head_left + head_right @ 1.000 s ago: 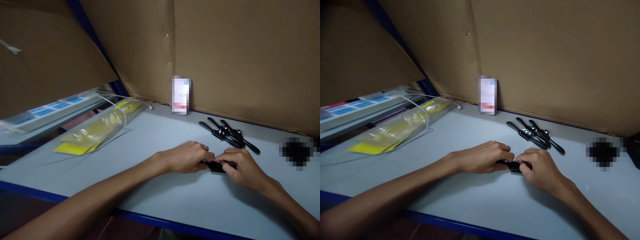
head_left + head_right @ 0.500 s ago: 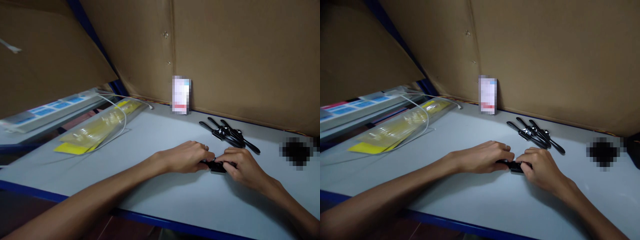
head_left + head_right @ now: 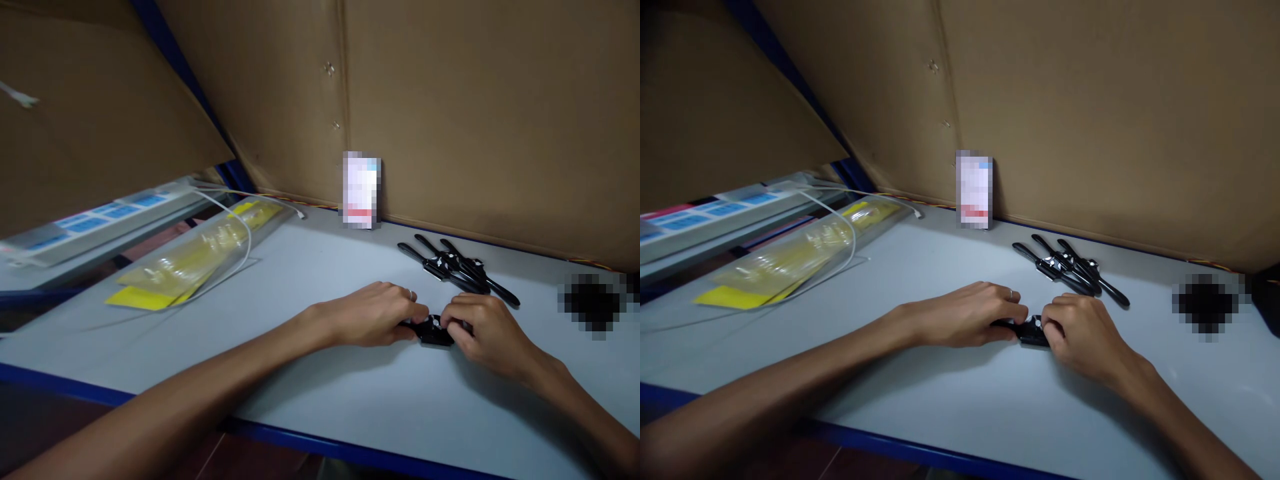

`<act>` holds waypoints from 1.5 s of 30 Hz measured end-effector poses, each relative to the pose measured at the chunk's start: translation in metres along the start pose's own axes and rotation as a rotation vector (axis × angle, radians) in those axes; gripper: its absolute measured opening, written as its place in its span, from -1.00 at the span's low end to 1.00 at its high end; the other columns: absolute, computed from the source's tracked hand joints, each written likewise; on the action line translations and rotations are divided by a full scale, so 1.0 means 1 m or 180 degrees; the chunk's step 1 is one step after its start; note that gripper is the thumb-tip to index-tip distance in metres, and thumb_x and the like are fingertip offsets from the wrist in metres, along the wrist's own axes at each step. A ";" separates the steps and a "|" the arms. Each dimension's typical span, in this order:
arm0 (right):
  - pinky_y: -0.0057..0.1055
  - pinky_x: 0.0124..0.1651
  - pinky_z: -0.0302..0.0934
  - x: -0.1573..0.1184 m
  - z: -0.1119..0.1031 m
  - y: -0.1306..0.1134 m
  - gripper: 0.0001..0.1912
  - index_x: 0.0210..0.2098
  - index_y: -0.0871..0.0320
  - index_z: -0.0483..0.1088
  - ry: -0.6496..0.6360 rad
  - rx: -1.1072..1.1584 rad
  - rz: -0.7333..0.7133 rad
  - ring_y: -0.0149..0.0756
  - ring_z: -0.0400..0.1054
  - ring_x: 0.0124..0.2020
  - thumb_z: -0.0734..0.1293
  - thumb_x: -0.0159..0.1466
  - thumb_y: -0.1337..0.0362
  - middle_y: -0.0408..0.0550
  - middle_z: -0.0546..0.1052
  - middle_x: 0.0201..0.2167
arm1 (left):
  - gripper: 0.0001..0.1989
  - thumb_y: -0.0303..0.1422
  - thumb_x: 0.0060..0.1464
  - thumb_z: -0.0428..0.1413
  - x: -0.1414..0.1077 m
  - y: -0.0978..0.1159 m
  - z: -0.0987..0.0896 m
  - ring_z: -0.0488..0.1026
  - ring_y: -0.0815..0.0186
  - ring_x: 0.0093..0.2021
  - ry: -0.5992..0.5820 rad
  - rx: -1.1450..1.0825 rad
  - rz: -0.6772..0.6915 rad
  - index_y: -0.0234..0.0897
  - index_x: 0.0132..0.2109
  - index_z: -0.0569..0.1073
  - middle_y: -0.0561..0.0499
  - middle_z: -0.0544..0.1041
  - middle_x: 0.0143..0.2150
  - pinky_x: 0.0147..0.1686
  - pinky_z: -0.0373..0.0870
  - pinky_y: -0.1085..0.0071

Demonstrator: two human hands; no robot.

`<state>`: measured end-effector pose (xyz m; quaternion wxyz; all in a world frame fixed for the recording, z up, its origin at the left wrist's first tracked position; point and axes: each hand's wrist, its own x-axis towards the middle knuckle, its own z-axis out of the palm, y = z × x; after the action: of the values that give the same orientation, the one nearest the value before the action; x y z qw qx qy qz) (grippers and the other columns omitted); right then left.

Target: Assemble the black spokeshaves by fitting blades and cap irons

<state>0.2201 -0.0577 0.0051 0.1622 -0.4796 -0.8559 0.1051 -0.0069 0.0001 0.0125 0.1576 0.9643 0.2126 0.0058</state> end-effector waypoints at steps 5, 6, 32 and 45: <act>-0.38 -0.38 0.15 -0.001 0.000 -0.003 -0.66 -0.37 0.09 0.61 0.0023 0.0326 -0.0127 -0.36 0.34 -0.49 0.19 0.19 0.46 -0.12 0.55 -0.49 | -0.96 -0.38 0.26 0.14 0.000 0.000 0.000 0.40 0.29 -0.37 0.0052 -0.0020 0.0044 -0.23 -0.18 0.49 -0.01 0.48 -0.30 -0.42 0.08 0.35; -0.39 -0.39 0.14 -0.001 0.001 -0.003 -0.65 -0.35 0.08 0.62 0.0033 0.0360 -0.0136 -0.36 0.33 -0.50 0.19 0.20 0.46 -0.12 0.54 -0.50 | -0.97 -0.39 0.26 0.15 0.000 0.000 0.000 0.40 0.29 -0.37 0.0058 -0.0020 0.0050 -0.23 -0.18 0.48 -0.01 0.48 -0.31 -0.42 0.08 0.35; -0.30 -0.34 0.10 -0.006 -0.025 0.006 -0.82 -0.26 0.10 0.53 -0.0808 -0.0626 -0.0041 -0.17 0.42 -0.33 0.32 0.18 0.42 -0.04 0.55 -0.33 | -0.93 -0.39 0.30 0.09 -0.001 -0.004 0.003 0.41 0.30 -0.33 0.0098 -0.0093 0.0018 -0.25 -0.17 0.46 0.01 0.48 -0.27 -0.39 0.13 0.31; -0.35 -0.34 0.07 -0.007 -0.017 0.013 -0.53 -0.02 0.07 0.51 -0.0692 -0.0665 -0.0145 -0.24 0.41 -0.32 0.27 0.14 0.54 -0.04 0.55 -0.24 | -0.79 -0.41 0.26 0.06 0.000 -0.002 0.005 0.46 0.24 -0.25 0.0087 -0.0001 0.0007 -0.26 0.02 0.43 -0.04 0.53 -0.18 -0.33 0.24 0.31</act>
<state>0.2399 -0.0568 0.0150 0.0201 -0.4601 -0.8854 0.0632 -0.0079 0.0005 0.0074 0.1548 0.9643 0.2138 0.0192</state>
